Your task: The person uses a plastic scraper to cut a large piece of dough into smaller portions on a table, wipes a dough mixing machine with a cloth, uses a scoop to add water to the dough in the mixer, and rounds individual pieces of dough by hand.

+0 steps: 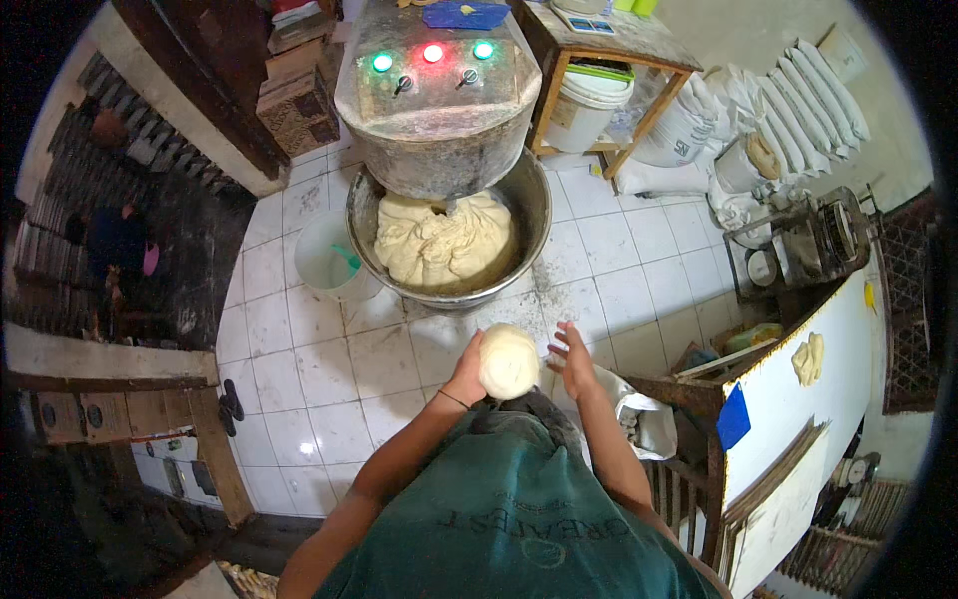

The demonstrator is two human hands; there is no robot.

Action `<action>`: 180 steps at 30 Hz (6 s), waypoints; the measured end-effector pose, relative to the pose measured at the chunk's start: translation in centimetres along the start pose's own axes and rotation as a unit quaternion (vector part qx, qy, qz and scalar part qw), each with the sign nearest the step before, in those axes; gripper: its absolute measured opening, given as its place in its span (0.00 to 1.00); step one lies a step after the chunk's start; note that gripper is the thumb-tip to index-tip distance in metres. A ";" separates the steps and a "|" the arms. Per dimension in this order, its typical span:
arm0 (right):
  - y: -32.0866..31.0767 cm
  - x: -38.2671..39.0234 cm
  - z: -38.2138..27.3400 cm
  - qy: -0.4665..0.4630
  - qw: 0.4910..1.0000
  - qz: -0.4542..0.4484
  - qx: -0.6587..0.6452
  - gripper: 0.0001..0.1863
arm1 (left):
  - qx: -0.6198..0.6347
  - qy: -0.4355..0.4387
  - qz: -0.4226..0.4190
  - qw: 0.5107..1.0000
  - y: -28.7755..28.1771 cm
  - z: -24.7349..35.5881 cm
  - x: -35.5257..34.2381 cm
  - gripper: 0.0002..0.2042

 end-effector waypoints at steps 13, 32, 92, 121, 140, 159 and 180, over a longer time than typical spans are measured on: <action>7.1 4.5 -3.3 0.012 0.963 -0.082 -0.257 0.27 | -0.197 0.043 0.043 0.979 2.6 1.6 2.1 0.31; 0.5 0.0 -1.1 -0.043 0.997 0.060 0.009 0.30 | -0.099 0.106 0.092 0.985 3.4 0.3 2.1 0.28; -27.5 11.2 -12.8 -0.165 0.958 -0.114 -0.205 0.33 | -0.267 -0.018 -0.063 0.961 24.7 -19.5 -11.0 0.22; -53.6 17.1 -9.0 -0.345 0.727 0.395 -0.443 0.41 | -0.584 -0.008 0.049 0.810 12.2 -18.8 -16.3 0.31; -43.8 17.5 -4.4 -0.301 0.664 0.426 0.537 0.34 | -0.646 -0.126 0.290 0.695 -7.4 -16.0 -4.9 0.16; -3.0 7.0 -3.0 -0.142 0.849 -0.066 -0.505 0.20 | -0.233 0.024 0.473 0.849 -32.2 -3.1 16.5 0.16; 22.1 -32.5 3.6 -0.073 0.861 0.271 -0.424 0.14 | -0.027 -0.076 0.493 0.867 -32.2 -11.2 28.3 0.10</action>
Point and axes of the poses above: each hand's wrist, its own x-axis away from the middle knuckle, its own y-axis out of the palm, z = x × y, the point moved 3 cm from there along -x, towards the middle knuckle, and after that the axes turned 11 degrees about -x, right-handed, at the moved point
